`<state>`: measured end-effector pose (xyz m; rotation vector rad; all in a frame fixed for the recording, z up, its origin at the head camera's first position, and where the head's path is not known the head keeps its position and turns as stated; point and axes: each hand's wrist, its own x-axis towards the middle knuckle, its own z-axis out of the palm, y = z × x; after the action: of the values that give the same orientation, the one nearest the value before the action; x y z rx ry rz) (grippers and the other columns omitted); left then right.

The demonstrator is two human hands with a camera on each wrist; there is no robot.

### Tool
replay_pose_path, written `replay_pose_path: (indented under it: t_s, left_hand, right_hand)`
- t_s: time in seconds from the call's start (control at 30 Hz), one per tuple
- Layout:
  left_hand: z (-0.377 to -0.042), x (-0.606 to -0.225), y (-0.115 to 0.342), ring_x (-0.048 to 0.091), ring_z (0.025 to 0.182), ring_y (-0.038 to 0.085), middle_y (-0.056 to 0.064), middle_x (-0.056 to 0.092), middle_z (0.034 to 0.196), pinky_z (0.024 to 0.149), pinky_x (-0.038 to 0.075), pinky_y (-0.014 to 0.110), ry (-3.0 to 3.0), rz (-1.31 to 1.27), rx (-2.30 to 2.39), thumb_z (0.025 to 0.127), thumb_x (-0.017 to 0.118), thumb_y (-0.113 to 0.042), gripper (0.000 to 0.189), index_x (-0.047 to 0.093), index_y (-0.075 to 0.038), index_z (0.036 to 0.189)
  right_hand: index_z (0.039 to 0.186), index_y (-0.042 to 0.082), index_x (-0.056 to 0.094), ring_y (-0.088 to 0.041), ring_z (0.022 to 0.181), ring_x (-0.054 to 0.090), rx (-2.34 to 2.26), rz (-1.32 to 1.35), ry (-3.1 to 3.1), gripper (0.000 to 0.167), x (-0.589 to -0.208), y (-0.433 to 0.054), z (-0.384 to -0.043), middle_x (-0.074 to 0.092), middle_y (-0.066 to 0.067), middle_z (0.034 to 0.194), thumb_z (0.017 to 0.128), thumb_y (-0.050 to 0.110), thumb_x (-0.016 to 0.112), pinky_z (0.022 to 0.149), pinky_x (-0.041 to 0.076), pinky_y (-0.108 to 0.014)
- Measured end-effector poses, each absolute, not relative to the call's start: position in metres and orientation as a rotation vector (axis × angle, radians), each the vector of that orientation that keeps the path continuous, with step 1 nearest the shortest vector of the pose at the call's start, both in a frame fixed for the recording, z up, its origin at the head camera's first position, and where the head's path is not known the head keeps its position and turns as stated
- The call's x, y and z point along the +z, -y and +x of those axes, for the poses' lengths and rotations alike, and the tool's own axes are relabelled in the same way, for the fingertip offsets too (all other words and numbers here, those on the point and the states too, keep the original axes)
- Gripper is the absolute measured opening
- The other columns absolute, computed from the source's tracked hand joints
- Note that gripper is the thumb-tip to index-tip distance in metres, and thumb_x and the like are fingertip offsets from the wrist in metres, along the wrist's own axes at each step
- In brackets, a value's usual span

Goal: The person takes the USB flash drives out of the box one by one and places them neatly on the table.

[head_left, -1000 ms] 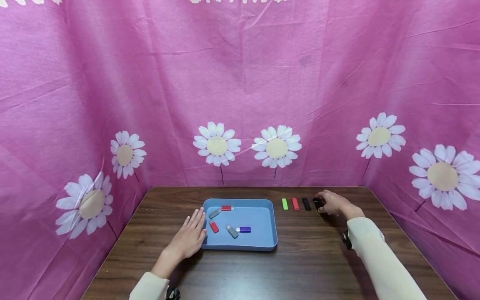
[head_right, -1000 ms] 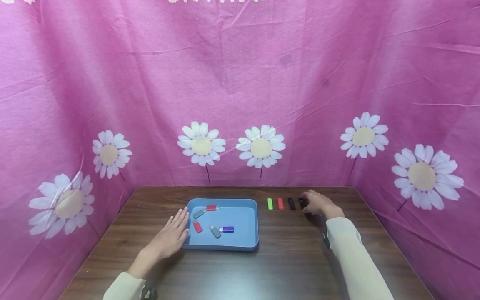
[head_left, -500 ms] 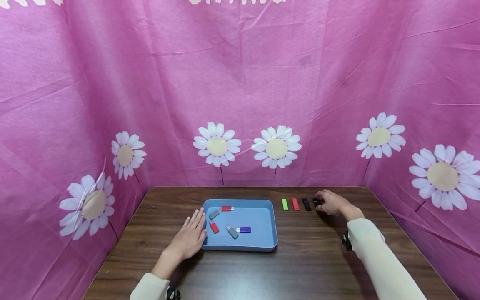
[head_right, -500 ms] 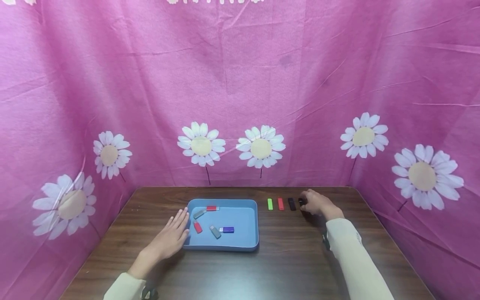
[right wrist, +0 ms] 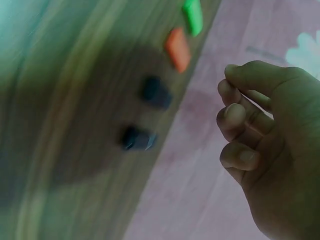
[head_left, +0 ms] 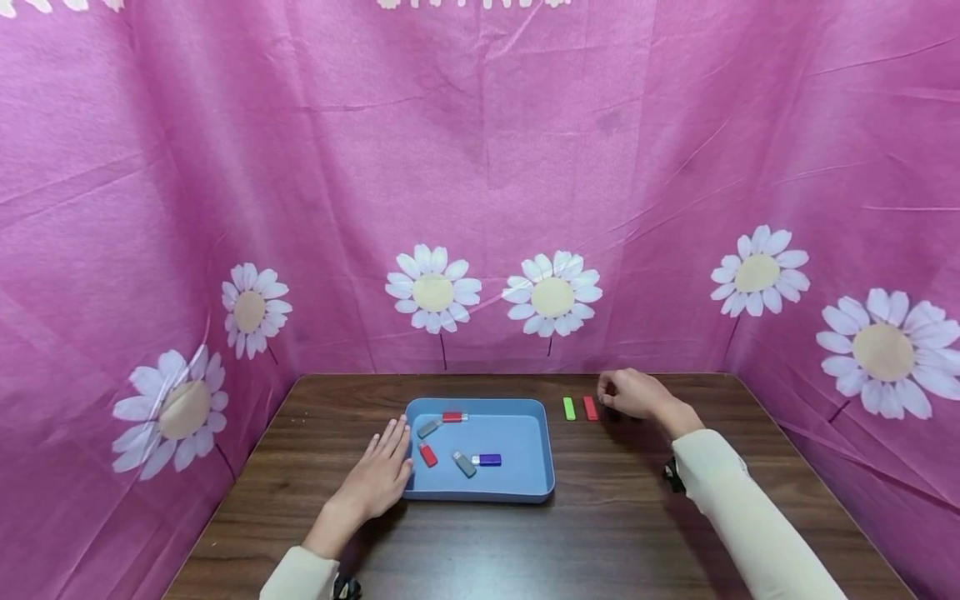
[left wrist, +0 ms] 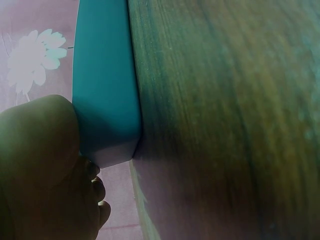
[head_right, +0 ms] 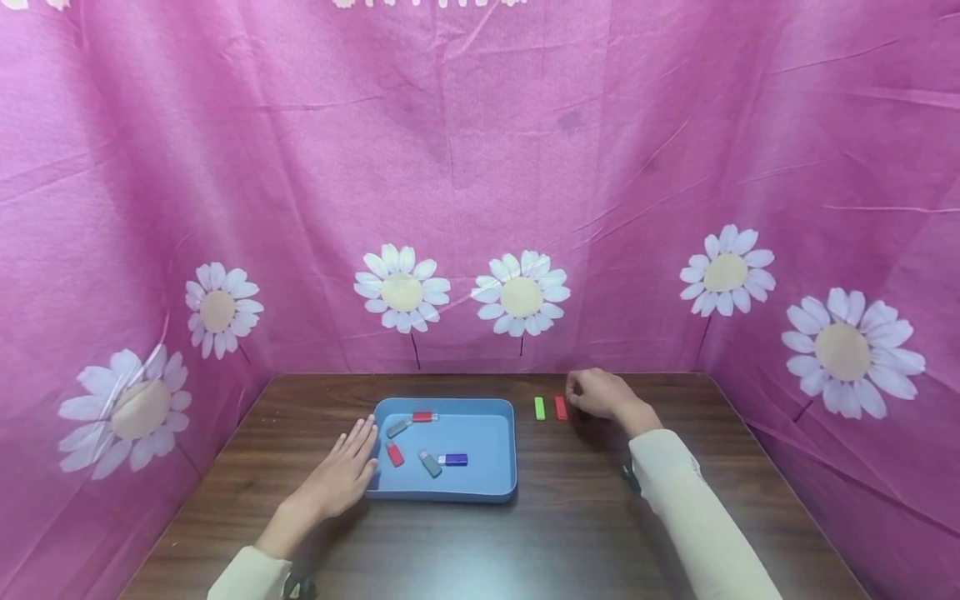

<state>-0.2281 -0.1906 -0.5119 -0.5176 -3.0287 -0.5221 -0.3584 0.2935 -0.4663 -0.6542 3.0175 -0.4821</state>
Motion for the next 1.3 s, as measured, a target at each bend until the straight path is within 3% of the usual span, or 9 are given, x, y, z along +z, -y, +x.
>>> replay_pose_path:
  t_s: [0.5, 0.73, 1.3]
  left_hand:
    - [-0.227, -0.511, 0.191, 0.021, 0.164, 0.042, 0.024, 0.025, 0.175, 0.132, 0.023, 0.061, 3.045, -0.522, -0.492, 0.112, 0.047, -0.02, 0.059, 0.034, 0.009, 0.162]
    - [-0.226, -0.51, 0.191, 0.021, 0.164, 0.041, 0.023, 0.024, 0.176, 0.132, 0.023, 0.061, 3.051, -0.518, -0.493, 0.113, 0.047, -0.022, 0.06, 0.034, 0.008, 0.162]
    - [-0.229, -0.513, 0.192, 0.02, 0.165, 0.041, 0.022, 0.023, 0.176, 0.132, 0.022, 0.061, 3.059, -0.513, -0.498, 0.113, 0.047, -0.023, 0.061, 0.032, 0.008, 0.163]
  right_hand:
    - [0.088, 0.024, 0.07, -0.004, 0.068, 0.054, -0.383, -0.973, -2.962, 0.013, -0.436, -0.209, -0.34, 0.062, 0.014, 0.076, 0.098, 0.015, 0.072, 0.066, 0.049, -0.031]
    - [0.091, 0.02, 0.074, -0.004, 0.07, 0.054, -0.293, -1.133, -2.94, 0.01, -0.425, -0.177, -0.334, 0.062, 0.014, 0.077, 0.096, 0.011, 0.073, 0.065, 0.05, -0.028]
    - [0.087, 0.023, 0.071, -0.004, 0.069, 0.053, -0.204, -1.355, -2.841, 0.016, -0.425, -0.113, -0.33, 0.063, 0.013, 0.077, 0.094, 0.01, 0.075, 0.061, 0.046, -0.021]
